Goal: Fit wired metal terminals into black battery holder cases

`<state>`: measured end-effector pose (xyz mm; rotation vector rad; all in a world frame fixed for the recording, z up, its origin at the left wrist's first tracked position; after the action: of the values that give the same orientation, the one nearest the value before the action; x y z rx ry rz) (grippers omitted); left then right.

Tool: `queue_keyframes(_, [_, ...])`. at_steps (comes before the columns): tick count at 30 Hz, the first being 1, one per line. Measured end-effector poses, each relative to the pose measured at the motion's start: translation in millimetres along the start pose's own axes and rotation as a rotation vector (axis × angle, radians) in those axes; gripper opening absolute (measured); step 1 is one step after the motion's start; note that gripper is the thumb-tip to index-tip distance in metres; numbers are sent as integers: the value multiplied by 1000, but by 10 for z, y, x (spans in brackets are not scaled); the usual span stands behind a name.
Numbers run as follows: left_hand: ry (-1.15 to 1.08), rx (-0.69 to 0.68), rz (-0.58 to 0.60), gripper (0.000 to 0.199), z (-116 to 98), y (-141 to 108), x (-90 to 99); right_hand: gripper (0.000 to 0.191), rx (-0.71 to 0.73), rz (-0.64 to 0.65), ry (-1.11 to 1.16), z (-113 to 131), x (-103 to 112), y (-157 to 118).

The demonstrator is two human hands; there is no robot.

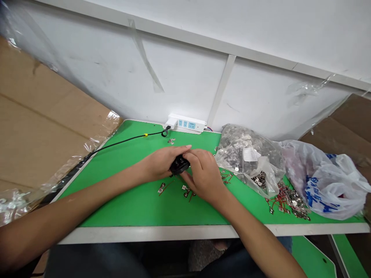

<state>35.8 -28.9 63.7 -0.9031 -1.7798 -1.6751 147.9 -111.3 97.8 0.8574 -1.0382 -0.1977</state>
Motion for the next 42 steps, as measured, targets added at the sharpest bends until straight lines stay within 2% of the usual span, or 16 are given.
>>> queue_keyframes(10, [-5, 15, 44, 69, -22, 68, 92, 18, 63, 23, -118, -85, 2, -8])
queue_keyframes(15, [-5, -11, 27, 63, -22, 69, 126, 19, 18, -8, -60, -181, 44, -18])
queue_keyframes(26, [44, -57, 22, 60, -56, 94, 174, 25, 40, -59, -74, -230, 108, -20])
queue_keyframes(34, [91, -90, -58, 57, -82, 74, 186, 24, 22, -79, -69, -233, 116, -24])
queue_keyframes(42, [113, -95, -85, 56, -91, 86, 199, 23, -7, -93, -62, -227, 127, -22])
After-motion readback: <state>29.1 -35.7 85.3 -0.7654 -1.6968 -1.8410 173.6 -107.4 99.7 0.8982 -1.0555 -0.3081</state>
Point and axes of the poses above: each hand's wrist, its own y-axis towards the middle knuckle, its own x-axis out of the back of the hand, z = x × y, the point moved 8 cm from there along y, towards the middle knuckle, and after that the axes turned 8 degrees about -x, right-handed, at the moved point
